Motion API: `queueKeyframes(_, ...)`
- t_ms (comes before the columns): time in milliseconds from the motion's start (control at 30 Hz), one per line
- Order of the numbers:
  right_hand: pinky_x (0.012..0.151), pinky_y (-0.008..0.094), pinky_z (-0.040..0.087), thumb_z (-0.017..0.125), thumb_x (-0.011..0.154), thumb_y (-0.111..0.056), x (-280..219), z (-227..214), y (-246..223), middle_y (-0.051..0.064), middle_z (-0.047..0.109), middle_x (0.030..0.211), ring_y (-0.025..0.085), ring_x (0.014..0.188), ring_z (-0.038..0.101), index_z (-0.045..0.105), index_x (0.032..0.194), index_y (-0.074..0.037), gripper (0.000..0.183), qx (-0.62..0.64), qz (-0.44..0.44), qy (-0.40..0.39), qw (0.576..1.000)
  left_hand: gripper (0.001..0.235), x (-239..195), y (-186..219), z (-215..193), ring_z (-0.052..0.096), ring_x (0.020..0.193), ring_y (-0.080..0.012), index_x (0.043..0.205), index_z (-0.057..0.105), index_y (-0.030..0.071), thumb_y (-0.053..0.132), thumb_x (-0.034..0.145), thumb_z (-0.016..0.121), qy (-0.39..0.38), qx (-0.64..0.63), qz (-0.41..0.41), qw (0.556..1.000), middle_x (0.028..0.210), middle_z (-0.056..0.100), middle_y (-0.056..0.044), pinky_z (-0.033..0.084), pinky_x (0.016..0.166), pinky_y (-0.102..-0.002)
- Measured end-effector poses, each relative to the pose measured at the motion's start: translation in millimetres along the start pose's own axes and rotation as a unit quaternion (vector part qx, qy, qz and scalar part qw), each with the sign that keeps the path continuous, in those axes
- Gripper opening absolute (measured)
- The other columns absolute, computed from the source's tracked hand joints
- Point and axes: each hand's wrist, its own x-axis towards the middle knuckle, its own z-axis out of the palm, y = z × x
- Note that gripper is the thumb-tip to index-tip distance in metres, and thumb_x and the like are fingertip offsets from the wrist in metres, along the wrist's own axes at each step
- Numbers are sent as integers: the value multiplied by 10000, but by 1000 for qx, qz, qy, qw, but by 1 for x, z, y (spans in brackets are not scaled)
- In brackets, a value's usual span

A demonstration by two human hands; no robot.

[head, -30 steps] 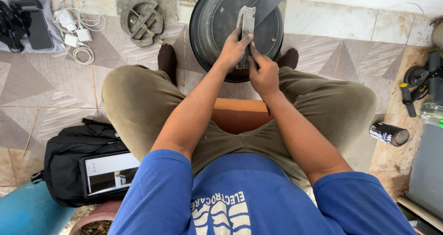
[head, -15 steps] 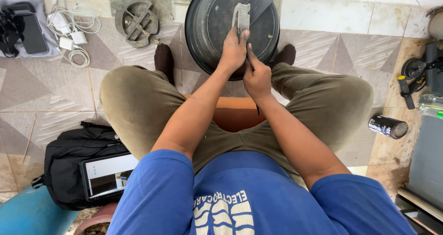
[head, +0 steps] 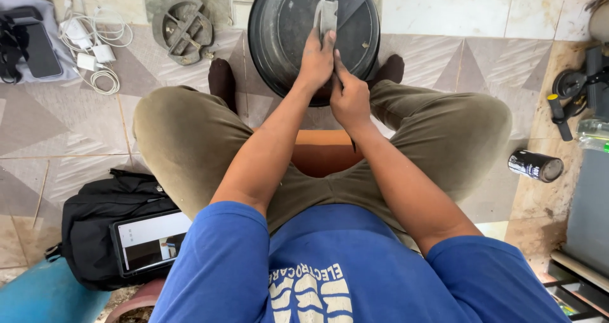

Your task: The person sits on the floor and uses a sanding block to smooth the surface of a metal object held in their left hand. They repeatedly rub the sanding block against the metal piece, rotating it to work on different sides.

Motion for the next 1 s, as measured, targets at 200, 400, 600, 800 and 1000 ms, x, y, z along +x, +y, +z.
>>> queueKeyframes(200,584,318,386,452,1077,-103,-12,-2,-3,52,565,682,153,584,448,348,1551,-125,485,-7,47,-8,999,768,12,-21,-4,388,1387,-412,1550,244,86,551,958,397,-61,42,-16,997,1468,335,-215,351,1124,-521)
queueKeyframes(400,560,320,334,499,1093,-111,-30,4,10,-8,417,625,132,576,347,376,1551,-169,478,-12,27,7,1000,792,-11,28,-13,548,1259,-270,1528,357,117,511,849,462,-68,-181,-120,974,1419,530,-127,460,1014,-402)
queueKeyframes(600,551,324,362,501,1074,-119,-25,0,6,29,520,628,145,549,374,444,1512,-126,442,-15,26,5,1000,874,-7,2,-12,442,1405,-310,1528,297,79,510,845,633,-89,-106,-37,990,1514,457,-152,360,1143,-446)
queueKeyframes(800,512,325,372,448,1059,-118,-10,-9,-6,95,619,690,165,526,485,400,1518,-67,465,-2,32,-33,999,717,-11,-6,-5,604,1111,-298,1293,475,-3,612,934,401,-26,37,59,997,1204,599,-174,492,929,-422)
queueKeyframes(1000,600,345,494,439,1063,-93,-12,-9,-11,171,705,864,227,654,629,378,1506,-12,455,-2,13,-30,999,472,-10,-5,-2,534,790,-181,1047,527,78,530,961,422,-6,33,95,995,891,539,-51,449,734,-365)
